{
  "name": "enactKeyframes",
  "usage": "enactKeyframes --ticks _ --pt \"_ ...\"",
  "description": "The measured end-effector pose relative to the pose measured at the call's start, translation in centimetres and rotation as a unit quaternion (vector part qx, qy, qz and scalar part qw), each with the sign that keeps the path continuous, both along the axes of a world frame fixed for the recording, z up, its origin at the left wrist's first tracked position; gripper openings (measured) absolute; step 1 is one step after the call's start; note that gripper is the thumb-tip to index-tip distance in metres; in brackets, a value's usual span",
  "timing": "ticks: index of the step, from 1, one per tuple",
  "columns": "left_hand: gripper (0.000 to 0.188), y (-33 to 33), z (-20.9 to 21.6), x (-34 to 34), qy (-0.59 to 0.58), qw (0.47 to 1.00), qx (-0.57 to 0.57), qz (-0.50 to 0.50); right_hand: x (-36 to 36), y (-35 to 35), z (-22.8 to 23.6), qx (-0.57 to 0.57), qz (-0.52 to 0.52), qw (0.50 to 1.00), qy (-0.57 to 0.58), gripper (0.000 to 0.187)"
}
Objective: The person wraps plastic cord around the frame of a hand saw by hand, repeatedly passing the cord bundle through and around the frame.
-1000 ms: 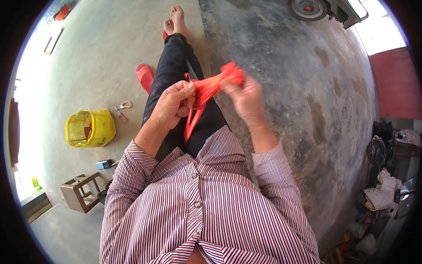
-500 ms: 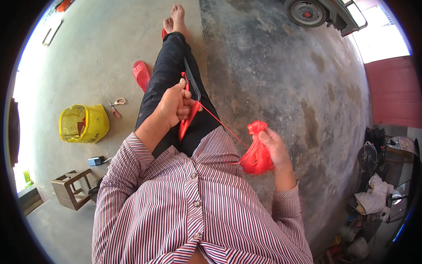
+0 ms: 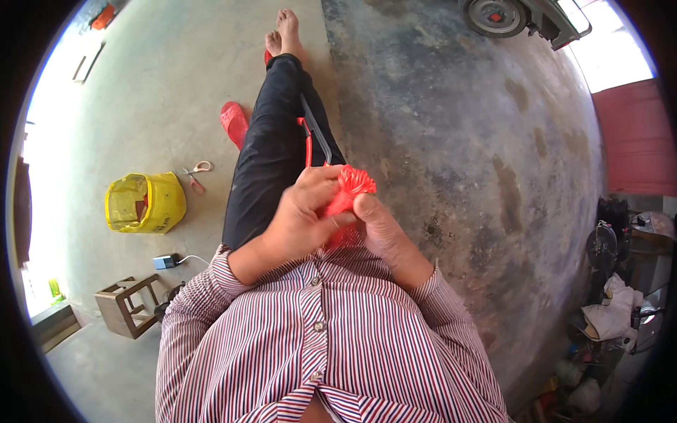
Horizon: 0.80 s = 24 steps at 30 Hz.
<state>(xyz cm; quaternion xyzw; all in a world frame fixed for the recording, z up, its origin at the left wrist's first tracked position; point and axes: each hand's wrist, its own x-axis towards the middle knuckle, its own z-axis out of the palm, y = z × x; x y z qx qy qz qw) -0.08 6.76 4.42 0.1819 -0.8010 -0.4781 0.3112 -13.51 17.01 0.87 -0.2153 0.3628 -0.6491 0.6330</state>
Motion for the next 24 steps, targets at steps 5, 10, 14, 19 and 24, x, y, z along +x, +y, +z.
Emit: enactKeyframes --ticks 5,10,14,19,24 --pt "0.031 -4.7 -0.6 2.1 0.155 0.926 0.345 -0.002 -5.4 -3.1 -0.8 0.112 0.171 0.969 0.142 0.054" --pt "0.039 -8.8 -3.0 2.1 -0.117 0.946 -0.276 0.125 -8.0 -7.3 -0.4 0.061 0.033 0.909 0.412 0.036" --pt "0.026 -8.2 -5.7 0.0 -0.315 0.894 -0.314 0.061 -5.3 -8.6 -3.3 0.008 0.072 0.775 0.627 0.040" --pt "0.022 -7.1 -6.1 -1.3 -0.247 0.963 -0.069 0.081 -5.1 -8.8 -1.0 0.079 0.120 0.725 0.674 0.034" --pt "0.028 -5.5 -6.2 -0.2 -0.119 0.981 -0.104 0.111 -8.0 -7.5 0.4 -0.014 -0.039 0.819 0.572 0.025"
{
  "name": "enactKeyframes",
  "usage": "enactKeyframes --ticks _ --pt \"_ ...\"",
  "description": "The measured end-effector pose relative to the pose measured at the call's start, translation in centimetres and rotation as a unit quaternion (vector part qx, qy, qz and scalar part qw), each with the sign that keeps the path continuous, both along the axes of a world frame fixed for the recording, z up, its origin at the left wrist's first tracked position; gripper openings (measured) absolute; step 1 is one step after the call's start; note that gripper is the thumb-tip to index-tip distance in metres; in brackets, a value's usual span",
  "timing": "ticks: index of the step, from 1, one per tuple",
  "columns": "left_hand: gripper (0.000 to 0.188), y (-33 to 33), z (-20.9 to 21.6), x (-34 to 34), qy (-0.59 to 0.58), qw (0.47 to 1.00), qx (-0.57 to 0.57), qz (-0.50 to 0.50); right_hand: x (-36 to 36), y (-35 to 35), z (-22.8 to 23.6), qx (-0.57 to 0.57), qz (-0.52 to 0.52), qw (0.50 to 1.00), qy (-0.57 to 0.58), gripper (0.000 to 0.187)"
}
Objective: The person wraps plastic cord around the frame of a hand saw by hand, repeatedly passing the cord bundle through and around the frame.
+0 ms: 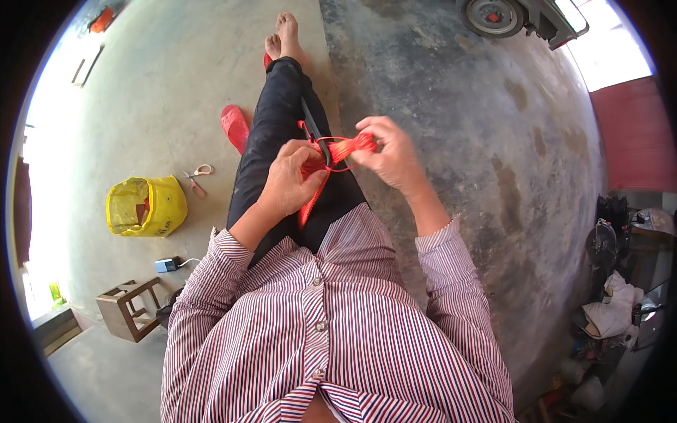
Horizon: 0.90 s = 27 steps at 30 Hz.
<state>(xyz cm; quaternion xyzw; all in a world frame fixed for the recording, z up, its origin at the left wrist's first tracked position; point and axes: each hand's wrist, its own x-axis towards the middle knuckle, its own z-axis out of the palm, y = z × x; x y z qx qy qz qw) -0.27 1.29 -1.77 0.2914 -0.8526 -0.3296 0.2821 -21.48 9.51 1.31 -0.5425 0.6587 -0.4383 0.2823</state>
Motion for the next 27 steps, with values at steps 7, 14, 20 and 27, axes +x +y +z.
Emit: enactKeyframes --ticks 7,14,20,27 --pt "0.020 1.5 -2.2 -0.9 0.098 0.956 0.276 -0.017 0.9 2.4 3.9 -0.141 0.104 0.788 -0.591 0.033" --pt "0.021 1.5 -0.8 -1.5 0.009 0.947 0.320 0.017 9.4 7.8 7.9 0.037 0.188 0.730 -0.656 0.040" --pt "0.036 2.1 -0.5 -1.3 -0.005 0.957 0.284 0.062 7.5 5.8 11.0 -0.144 0.403 0.749 -0.506 0.030" --pt "0.016 2.1 1.4 -2.2 0.126 0.960 0.251 0.008 2.7 3.1 14.7 -0.310 0.446 0.811 -0.217 0.020"
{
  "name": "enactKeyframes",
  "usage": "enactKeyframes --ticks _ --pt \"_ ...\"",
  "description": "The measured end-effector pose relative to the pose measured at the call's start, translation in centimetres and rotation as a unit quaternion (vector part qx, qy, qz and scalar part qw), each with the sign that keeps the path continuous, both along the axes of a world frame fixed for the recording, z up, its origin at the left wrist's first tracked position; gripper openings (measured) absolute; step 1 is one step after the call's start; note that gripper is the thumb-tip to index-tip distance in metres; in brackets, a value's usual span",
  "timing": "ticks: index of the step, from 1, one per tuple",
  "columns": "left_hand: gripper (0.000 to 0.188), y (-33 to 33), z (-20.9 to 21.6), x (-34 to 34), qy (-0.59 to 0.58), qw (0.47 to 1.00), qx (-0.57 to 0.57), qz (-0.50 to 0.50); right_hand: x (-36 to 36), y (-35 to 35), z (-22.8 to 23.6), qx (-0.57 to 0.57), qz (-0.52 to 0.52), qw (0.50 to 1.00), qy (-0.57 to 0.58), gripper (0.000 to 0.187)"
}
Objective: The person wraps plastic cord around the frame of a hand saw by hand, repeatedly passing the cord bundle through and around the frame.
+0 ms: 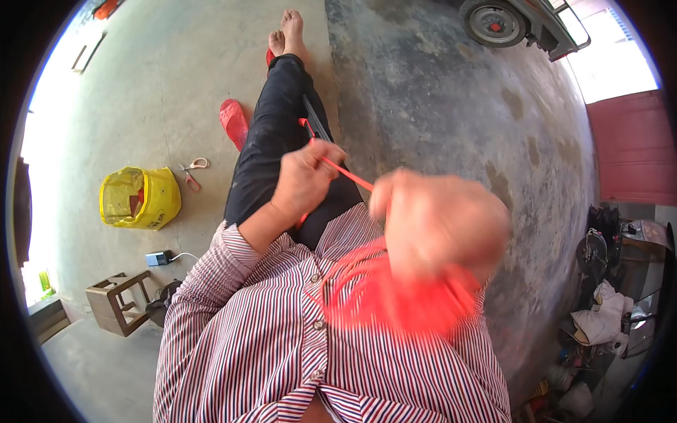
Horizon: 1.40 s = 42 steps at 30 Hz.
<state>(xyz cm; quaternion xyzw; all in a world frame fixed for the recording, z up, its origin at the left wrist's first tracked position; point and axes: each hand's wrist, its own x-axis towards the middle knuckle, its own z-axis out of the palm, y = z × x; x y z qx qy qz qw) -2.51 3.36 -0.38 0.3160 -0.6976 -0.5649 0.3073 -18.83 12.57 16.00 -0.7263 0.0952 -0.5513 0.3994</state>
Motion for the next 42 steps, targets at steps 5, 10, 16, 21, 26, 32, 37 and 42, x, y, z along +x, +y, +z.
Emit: enactKeyframes --ticks 5,10,16,21,26,32,37,42 --pt "0.018 -3.7 -0.3 1.5 -0.046 0.963 0.260 0.053 -1.9 -1.3 -8.9 0.252 -0.394 0.772 0.430 0.020" --pt "0.024 -3.8 -3.5 1.3 -0.113 0.886 0.447 -0.046 1.5 -3.3 -18.6 0.364 -0.365 0.808 0.284 0.029" --pt "0.027 -5.0 1.4 2.1 0.091 0.871 0.481 0.051 2.4 -3.0 -14.4 0.321 -0.405 0.852 0.089 0.031" --pt "0.029 -4.1 2.7 1.3 0.111 0.841 0.530 -0.009 0.1 -3.5 -12.6 0.314 -0.436 0.843 0.022 0.024" --pt "0.029 -2.9 0.6 0.7 -0.012 0.879 0.476 0.015 -9.0 -1.2 -10.0 0.378 -0.259 0.781 -0.423 0.040" --pt "0.043 -3.3 0.3 0.3 -0.009 0.844 0.536 0.016 -12.2 7.2 -6.7 0.431 -0.102 0.832 -0.335 0.034" --pt "0.046 -3.8 1.0 1.1 0.004 0.807 0.590 -0.001 -7.3 13.8 -6.0 0.522 -0.486 0.693 -0.108 0.031" --pt "0.031 -1.9 0.1 0.7 -0.051 0.929 0.367 0.023 -11.1 13.5 -12.2 0.402 -0.266 0.754 -0.446 0.037"
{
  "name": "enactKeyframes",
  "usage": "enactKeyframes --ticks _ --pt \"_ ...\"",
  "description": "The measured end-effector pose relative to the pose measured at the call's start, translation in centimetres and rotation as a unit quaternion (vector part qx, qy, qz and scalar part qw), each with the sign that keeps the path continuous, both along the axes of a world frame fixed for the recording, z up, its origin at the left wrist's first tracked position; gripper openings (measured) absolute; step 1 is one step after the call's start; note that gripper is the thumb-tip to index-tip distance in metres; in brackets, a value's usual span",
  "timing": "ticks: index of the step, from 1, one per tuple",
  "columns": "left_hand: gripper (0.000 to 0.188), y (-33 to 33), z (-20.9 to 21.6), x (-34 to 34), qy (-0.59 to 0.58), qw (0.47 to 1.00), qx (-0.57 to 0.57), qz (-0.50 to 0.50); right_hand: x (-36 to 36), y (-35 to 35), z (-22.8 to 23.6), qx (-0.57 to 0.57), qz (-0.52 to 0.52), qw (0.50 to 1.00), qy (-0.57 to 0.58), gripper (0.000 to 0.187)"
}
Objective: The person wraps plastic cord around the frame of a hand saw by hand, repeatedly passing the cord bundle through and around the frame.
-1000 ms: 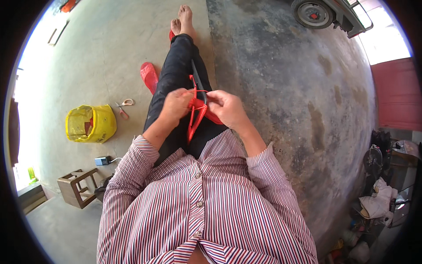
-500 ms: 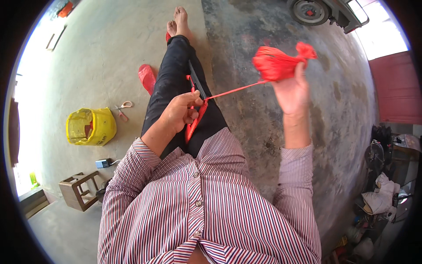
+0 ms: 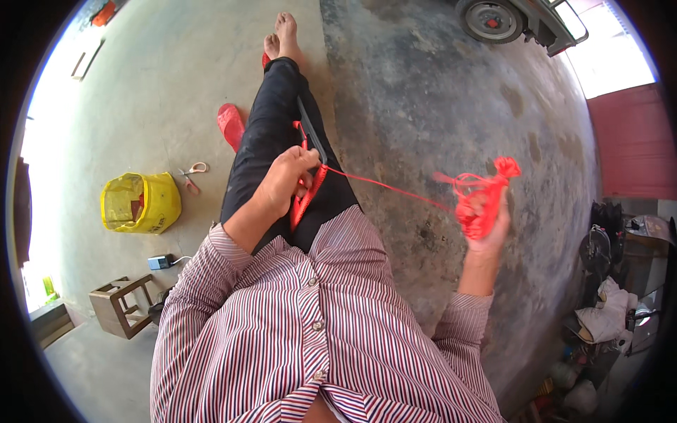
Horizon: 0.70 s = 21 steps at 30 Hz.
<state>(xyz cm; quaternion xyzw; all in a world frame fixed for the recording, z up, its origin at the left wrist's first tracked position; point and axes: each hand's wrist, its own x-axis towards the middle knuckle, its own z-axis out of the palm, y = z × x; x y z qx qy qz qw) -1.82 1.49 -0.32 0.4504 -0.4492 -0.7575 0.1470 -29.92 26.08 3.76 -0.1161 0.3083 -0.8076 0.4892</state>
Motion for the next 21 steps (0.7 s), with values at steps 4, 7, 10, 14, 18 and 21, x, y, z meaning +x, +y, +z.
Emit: enactKeyframes --ticks 4,7,10,14,18,21 --pt "0.027 2.8 2.4 1.2 0.067 0.875 -0.466 -0.117 9.3 -5.4 -2.0 0.192 0.062 0.979 0.027 0.038" --pt "0.034 5.5 4.4 1.4 0.115 0.840 -0.494 -0.193 14.2 -7.0 -3.6 0.232 0.203 0.950 0.055 0.043" --pt "0.025 4.2 4.7 2.8 0.193 0.965 -0.131 -0.124 16.1 -9.8 -2.3 0.175 0.207 0.962 0.017 0.047" --pt "0.022 -0.3 4.7 4.0 0.252 0.957 -0.136 0.038 10.2 -12.6 -4.7 0.107 0.404 0.908 0.016 0.055" --pt "0.021 -4.3 2.1 4.0 -0.080 0.772 -0.617 -0.130 8.2 -16.2 -4.4 0.110 0.285 0.916 0.262 0.046" --pt "0.023 -3.8 -0.3 2.5 -0.257 0.627 -0.702 -0.221 10.0 -17.7 -6.0 0.211 0.235 0.770 0.554 0.043"
